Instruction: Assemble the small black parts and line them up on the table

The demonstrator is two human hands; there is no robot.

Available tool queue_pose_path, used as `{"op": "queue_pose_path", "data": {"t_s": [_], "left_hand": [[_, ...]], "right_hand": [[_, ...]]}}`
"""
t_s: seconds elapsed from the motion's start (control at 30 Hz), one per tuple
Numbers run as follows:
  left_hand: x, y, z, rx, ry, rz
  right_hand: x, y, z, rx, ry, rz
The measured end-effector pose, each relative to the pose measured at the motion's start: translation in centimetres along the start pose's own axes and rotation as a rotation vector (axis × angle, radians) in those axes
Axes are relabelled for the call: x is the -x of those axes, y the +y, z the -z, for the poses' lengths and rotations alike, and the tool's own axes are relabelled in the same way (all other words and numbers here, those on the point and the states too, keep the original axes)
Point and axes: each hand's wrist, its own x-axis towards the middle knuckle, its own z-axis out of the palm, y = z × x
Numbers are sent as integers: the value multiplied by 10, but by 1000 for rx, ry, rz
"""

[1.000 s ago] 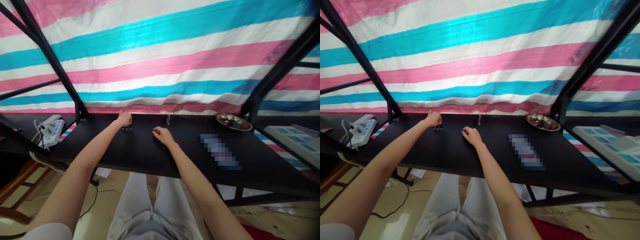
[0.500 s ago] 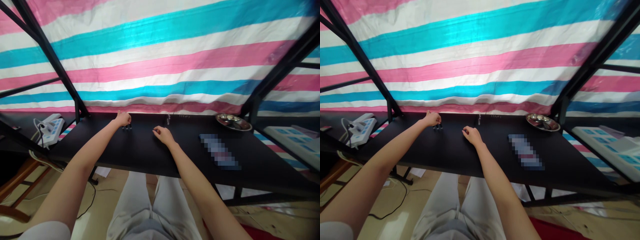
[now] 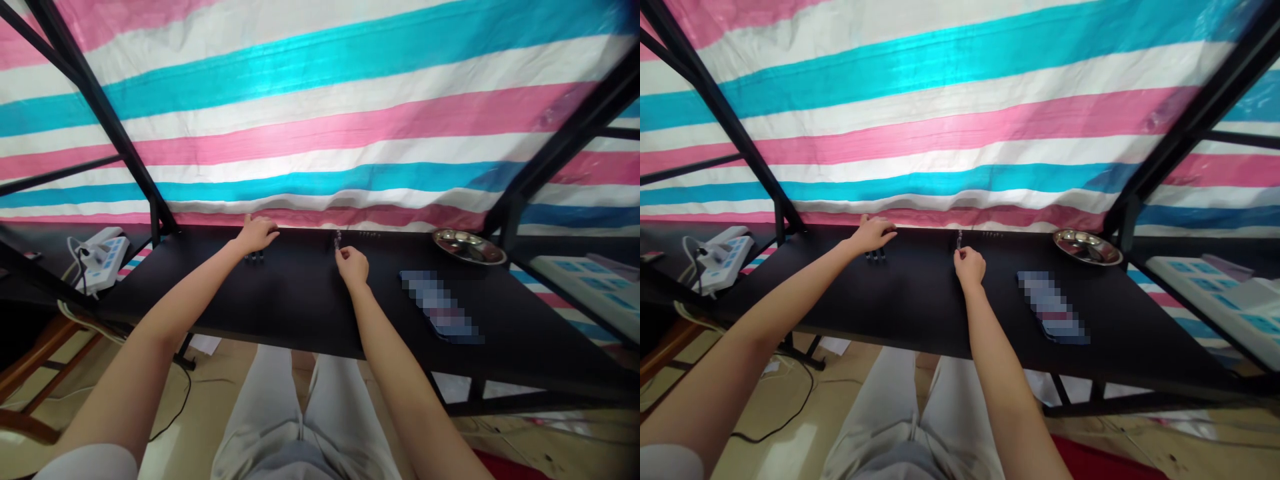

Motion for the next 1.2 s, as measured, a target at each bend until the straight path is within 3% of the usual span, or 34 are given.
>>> {"op": "queue_pose_path", "data": {"t_s": [0.1,0.2,0.37,0.5,0.67,0.9,1.1,1.2], "left_hand": [[-2,36,-11,61,-2,-120],[-3,71,-40,94,-1,-164],[-15,105,-97,137,-48,-46],[-31,113,-121,142,25,67],[-46,111,-128,112,61,38],[-49,105,-123,98,154,-28],[-25,100,-114,240,268,71],[-7,94,-105,328,372,187]], "right_hand": [[-7,10,-6,20,-55,-59],[-12,18,-15,70,-78,-58],[-20,26,-27,122,-65,-8],[-25,30,-34,91,-4,22],[-31,27,-37,101,-38,-26],[-36,23,-38,118,-45,-67],[-35,22,-37,133,-57,-73],[-28,15,-33,131,-89,93]]}}
